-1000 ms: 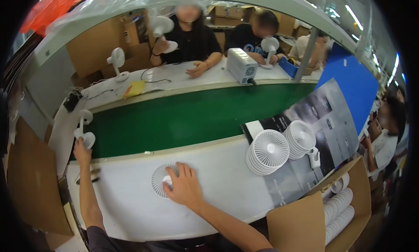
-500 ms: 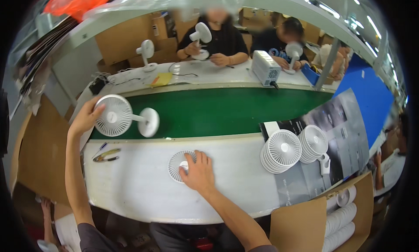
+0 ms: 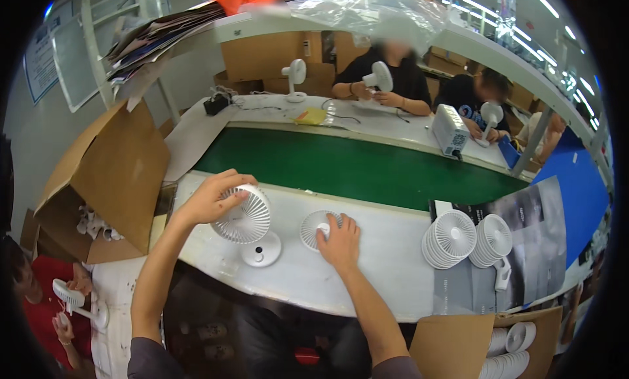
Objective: Assembling the casing and blades of small portable electric fans on a production line.
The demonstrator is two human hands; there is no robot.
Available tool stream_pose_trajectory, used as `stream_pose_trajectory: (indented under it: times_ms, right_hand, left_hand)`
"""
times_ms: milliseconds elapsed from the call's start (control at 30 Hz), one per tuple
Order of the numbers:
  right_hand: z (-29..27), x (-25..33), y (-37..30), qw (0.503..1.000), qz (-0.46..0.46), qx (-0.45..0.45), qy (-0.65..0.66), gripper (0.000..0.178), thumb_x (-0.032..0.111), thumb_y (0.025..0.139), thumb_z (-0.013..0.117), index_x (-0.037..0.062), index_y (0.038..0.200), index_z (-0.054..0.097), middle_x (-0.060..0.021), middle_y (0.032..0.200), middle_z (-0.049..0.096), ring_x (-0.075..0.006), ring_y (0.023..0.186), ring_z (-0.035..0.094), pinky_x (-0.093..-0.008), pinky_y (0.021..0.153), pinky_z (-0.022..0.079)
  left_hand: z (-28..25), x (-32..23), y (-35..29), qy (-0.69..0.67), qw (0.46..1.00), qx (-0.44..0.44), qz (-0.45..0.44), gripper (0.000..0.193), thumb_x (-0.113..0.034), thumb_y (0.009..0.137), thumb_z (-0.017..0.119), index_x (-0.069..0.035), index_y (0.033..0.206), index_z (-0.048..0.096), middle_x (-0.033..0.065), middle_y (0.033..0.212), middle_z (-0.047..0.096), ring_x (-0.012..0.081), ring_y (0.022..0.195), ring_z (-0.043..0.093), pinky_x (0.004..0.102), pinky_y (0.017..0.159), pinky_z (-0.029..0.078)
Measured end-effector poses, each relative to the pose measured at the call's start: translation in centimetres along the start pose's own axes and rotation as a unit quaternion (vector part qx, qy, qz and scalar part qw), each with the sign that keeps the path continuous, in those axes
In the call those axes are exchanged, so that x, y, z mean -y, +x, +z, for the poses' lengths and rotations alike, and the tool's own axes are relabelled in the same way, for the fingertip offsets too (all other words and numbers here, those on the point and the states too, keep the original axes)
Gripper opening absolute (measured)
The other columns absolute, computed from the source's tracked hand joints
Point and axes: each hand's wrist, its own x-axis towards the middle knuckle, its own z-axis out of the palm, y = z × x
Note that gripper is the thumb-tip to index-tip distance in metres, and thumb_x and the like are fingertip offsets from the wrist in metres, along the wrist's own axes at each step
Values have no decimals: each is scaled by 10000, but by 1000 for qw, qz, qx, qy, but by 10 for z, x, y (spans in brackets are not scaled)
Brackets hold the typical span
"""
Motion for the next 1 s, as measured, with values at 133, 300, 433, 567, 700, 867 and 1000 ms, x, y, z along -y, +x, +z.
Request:
stream_pose_trajectory:
  times_ms: [133,300,433,567,700,867,1000]
  right_hand:
    - [0,15,-16,1000,2,-20,17,437,289,863,639,62,1236,623,-218,1289,543,-361,1163,494,-448,1049,371]
    - [-20,44,-36,991,-77,-103,25,420,235,885,622,28,1250,605,-219,1271,553,-344,1135,517,-433,1027,398]
    - [-48,79,-67,974,-23,-38,224,374,192,921,598,3,1244,589,-210,1262,559,-300,1105,543,-401,985,433]
    - [-102,133,-86,867,74,82,486,310,160,962,570,-15,1219,577,-188,1230,573,-239,1053,569,-355,918,468]
    - [-181,169,-90,693,113,156,695,249,145,997,543,-22,1180,569,-150,1138,611,-171,956,594,-296,822,498]
    - [-220,172,-122,716,144,183,658,224,149,1012,530,-24,1145,579,-97,1009,643,-119,845,591,-244,742,496]
    - [-232,156,-140,731,181,189,630,219,142,1004,536,-33,1126,587,-69,912,649,-100,760,573,-216,698,488]
  left_hand:
    - [2,-10,-41,31,997,-46,44,336,-338,958,630,-145,1226,691,72,939,628,223,838,604,331,781,485]
    - [-12,-13,-72,22,998,-44,36,353,-362,942,652,-160,1226,701,68,928,623,211,872,592,320,786,473]
    - [-20,-35,-90,44,998,-24,26,357,-370,934,664,-166,1224,706,64,903,622,214,855,590,325,780,475]
    - [-22,-64,-105,56,998,-7,17,358,-372,931,672,-163,1219,710,63,885,632,217,821,599,331,771,485]
    - [-21,-107,-130,19,1000,1,-7,360,-372,936,669,-146,1212,712,67,902,665,207,798,621,326,761,504]
    - [0,-142,-153,-215,975,33,-54,362,-339,947,655,-88,1203,707,80,981,708,192,796,652,310,751,526]
    - [19,-148,-155,-271,952,103,-93,378,-299,955,643,-42,1230,680,105,1072,716,189,836,667,296,757,532]
